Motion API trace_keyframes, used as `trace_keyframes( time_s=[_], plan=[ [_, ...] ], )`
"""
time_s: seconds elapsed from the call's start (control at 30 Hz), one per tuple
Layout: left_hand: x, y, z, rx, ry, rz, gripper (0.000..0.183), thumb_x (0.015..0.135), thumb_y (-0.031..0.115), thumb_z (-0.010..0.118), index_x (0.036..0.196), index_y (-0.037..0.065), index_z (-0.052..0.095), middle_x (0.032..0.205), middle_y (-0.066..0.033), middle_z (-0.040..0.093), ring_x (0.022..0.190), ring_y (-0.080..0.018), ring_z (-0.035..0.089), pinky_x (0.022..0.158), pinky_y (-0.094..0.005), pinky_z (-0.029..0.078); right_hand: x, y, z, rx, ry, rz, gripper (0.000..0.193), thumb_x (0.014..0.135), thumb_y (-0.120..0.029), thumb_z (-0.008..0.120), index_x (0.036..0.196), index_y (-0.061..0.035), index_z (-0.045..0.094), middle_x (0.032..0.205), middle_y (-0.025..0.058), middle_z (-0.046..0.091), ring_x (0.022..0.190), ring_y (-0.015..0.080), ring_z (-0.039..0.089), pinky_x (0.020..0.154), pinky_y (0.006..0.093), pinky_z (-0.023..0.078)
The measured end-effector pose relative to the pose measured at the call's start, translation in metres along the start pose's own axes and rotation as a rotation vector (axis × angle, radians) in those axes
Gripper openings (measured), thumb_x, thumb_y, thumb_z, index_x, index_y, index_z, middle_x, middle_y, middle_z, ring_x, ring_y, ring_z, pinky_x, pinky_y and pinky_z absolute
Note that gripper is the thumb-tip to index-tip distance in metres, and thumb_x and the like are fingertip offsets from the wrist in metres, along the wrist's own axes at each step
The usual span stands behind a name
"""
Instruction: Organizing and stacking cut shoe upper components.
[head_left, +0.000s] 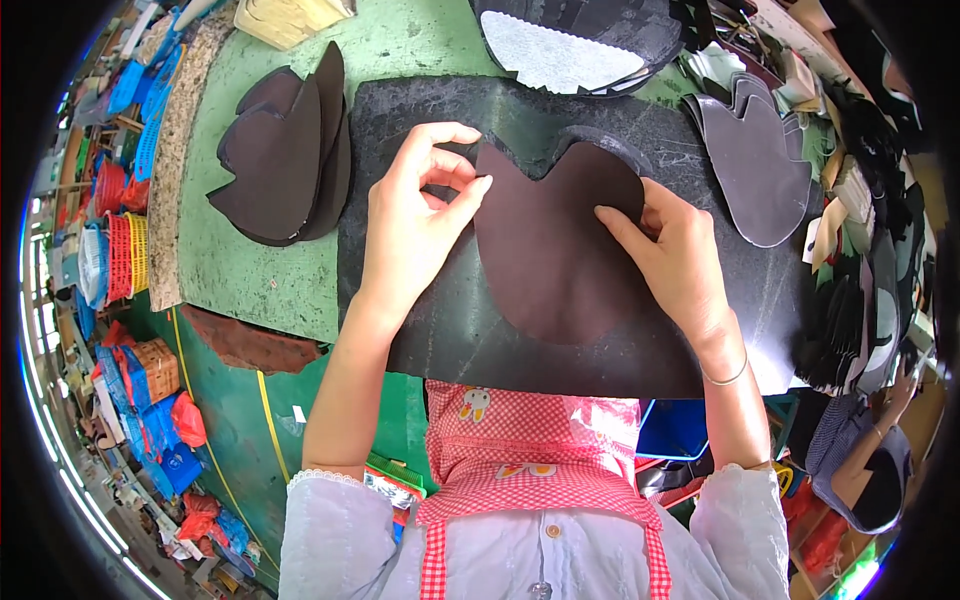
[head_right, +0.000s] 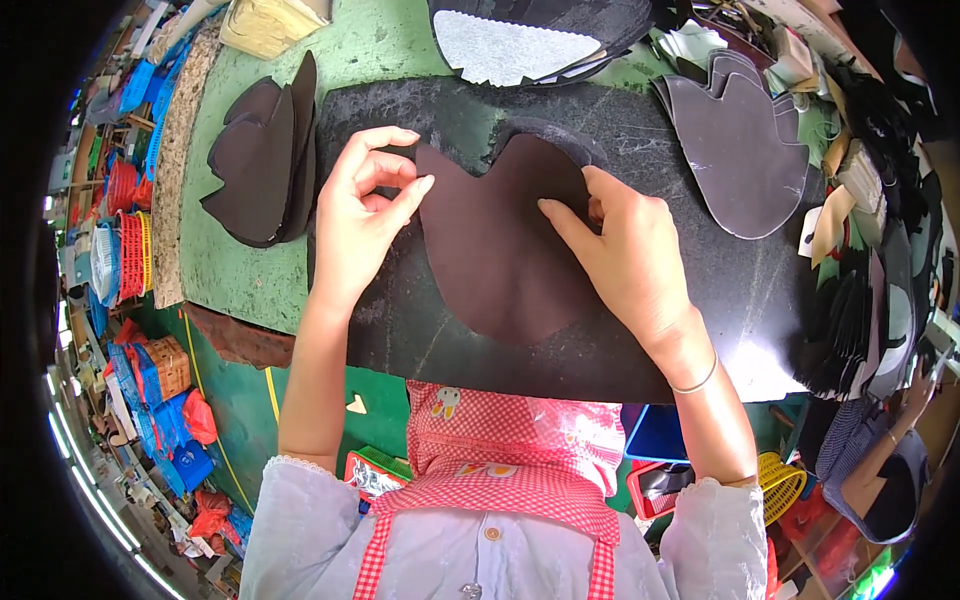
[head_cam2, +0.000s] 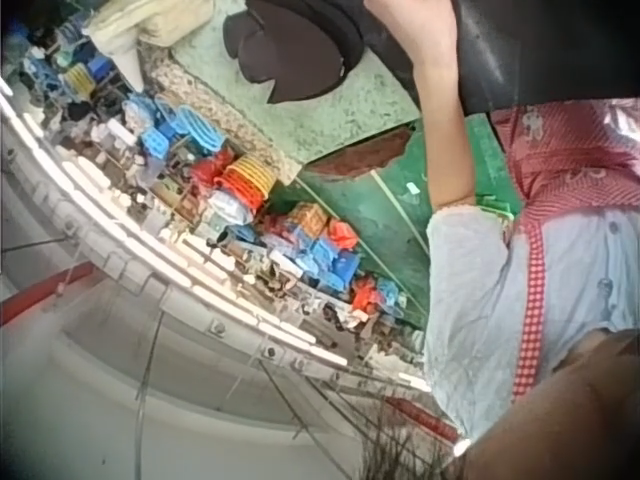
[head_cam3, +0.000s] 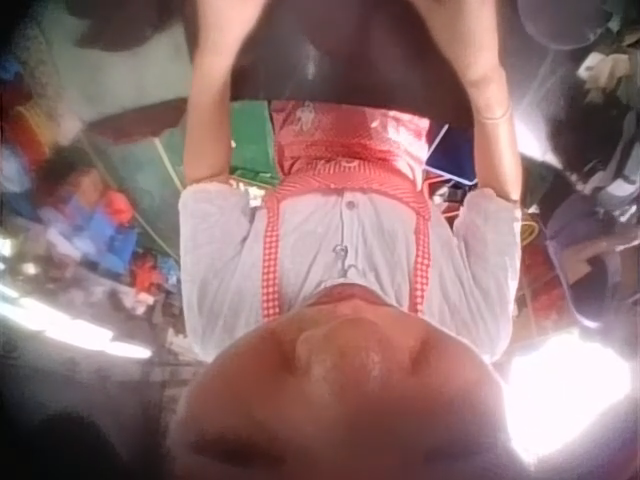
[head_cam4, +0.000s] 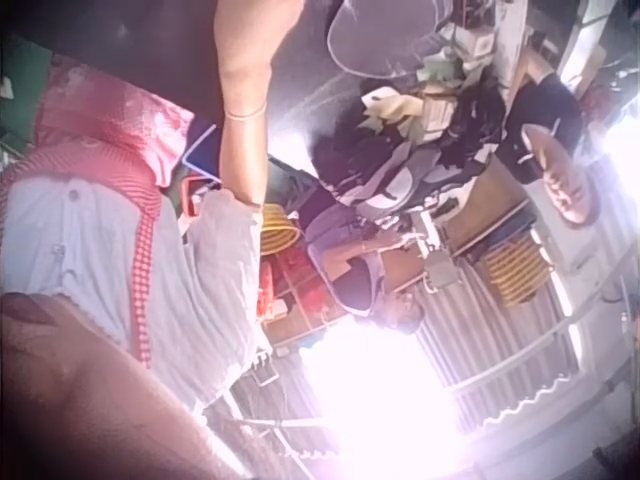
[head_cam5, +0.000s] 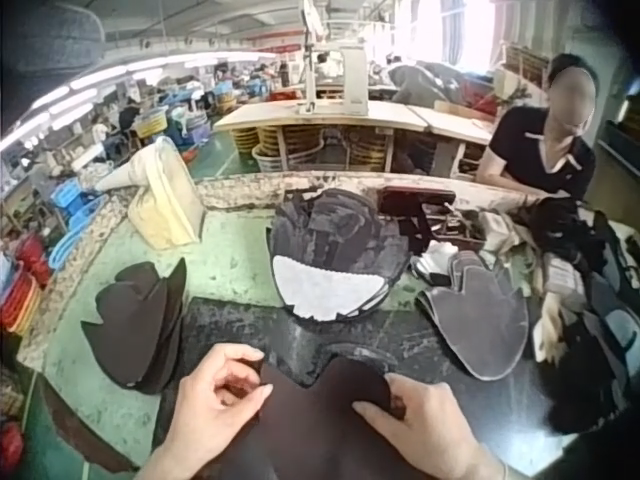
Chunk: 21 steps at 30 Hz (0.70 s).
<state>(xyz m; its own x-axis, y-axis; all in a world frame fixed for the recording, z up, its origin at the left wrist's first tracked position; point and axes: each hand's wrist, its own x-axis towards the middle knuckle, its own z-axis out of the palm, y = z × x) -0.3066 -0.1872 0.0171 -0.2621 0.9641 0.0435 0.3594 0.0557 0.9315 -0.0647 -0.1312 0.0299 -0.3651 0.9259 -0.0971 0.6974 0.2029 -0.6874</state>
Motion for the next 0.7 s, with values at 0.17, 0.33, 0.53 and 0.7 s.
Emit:
trace_keyframes(
  time_s=[0.17,0.33,0.53,0.7],
  plan=[
    [0.003,0.004,0.005,0.222,0.027,0.083,0.042,0.080,-0.002,0.074,0.117,0.012,0.061,0.087,-0.0040,0.063,0.067,-0.0114,0.060,0.059,-0.0274,0.050,0.007,0.003,-0.002,0.049,-0.014,-0.003,0.035,0.087,-0.026,0.075,0.081,0.0023,0.056,0.064,0.0182,0.057,0.055,0.0347,0.055,0.056,0.0383,0.046],
    [-0.023,0.012,0.044,0.277,-0.064,0.577,0.045,0.083,0.017,0.074,0.124,0.005,0.058,0.118,-0.0165,0.061,0.106,-0.0323,0.063,0.092,-0.0409,0.052,0.010,0.004,-0.009,0.072,-0.077,0.044,0.031,0.086,-0.021,0.076,0.084,0.0031,0.057,0.064,0.0165,0.057,0.054,0.0219,0.058,0.055,0.0345,0.047],
    [-0.050,0.019,0.067,0.722,-0.474,0.558,0.105,0.082,0.071,0.056,0.152,-0.003,0.032,0.161,-0.0207,0.023,0.148,-0.0489,0.019,0.120,-0.0571,0.016,-0.015,0.033,-0.049,0.336,-0.143,0.201,0.024,0.085,-0.008,0.075,0.105,-0.0006,0.064,0.080,0.0030,0.066,0.064,0.0068,0.062,0.057,0.0218,0.053],
    [-0.059,0.021,0.069,0.637,-0.604,0.771,0.073,0.082,0.061,0.064,0.146,0.029,0.050,0.159,-0.0072,0.034,0.148,-0.0453,0.023,0.117,-0.0660,0.020,-0.025,0.042,-0.041,0.334,0.137,0.196,0.021,0.084,-0.003,0.076,0.100,-0.0014,0.063,0.077,0.0024,0.061,0.063,0.0057,0.061,0.055,0.0199,0.050]
  ],
)
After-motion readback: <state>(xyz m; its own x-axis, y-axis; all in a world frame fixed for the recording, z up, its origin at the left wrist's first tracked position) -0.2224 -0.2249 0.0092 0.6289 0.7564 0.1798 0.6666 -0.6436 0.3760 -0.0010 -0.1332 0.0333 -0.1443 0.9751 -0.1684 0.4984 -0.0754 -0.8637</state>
